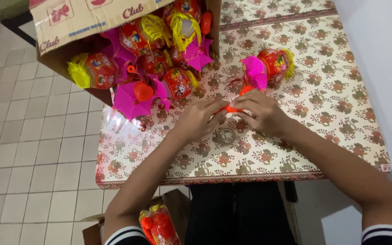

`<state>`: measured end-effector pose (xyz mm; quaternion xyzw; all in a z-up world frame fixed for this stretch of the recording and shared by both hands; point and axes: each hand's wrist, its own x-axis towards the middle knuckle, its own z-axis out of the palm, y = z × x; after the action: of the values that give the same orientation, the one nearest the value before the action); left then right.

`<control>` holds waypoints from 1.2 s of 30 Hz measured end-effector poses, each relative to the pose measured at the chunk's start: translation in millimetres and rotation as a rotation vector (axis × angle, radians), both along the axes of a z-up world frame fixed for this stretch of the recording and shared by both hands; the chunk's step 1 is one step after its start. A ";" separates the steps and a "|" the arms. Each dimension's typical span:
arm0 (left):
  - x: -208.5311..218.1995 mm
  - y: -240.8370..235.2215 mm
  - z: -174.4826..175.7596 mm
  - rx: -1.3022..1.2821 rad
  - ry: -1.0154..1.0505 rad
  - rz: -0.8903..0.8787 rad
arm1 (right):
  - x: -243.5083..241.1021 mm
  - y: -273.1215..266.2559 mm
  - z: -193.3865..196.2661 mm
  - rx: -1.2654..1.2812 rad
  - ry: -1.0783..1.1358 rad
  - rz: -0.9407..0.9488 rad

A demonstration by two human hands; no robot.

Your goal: Assembling plastic toy lanterns by fitting components together and attaching handles.

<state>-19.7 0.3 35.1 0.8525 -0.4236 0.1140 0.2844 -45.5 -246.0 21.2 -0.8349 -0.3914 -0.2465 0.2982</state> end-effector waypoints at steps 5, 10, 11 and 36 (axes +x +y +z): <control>0.4 10.1 -3.2 0.006 0.389 -0.008 | -4.8 1.5 8.0 -0.124 -0.023 0.059; 11.4 6.0 -17.4 -0.141 0.437 -0.082 | 0.7 0.7 -14.3 -0.070 -0.018 0.001; 9.6 5.4 -12.1 -0.142 0.436 -0.084 | 0.7 0.0 -12.3 -0.071 -0.019 -0.001; -5.5 -1.1 -7.9 0.000 0.069 -0.031 | -0.4 -2.3 -17.9 0.153 0.321 -0.074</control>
<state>-25.1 -0.8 27.2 0.8493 -0.4266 0.0801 0.3004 -45.9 -248.4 3.2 -0.8523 -0.2879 -0.1499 0.4102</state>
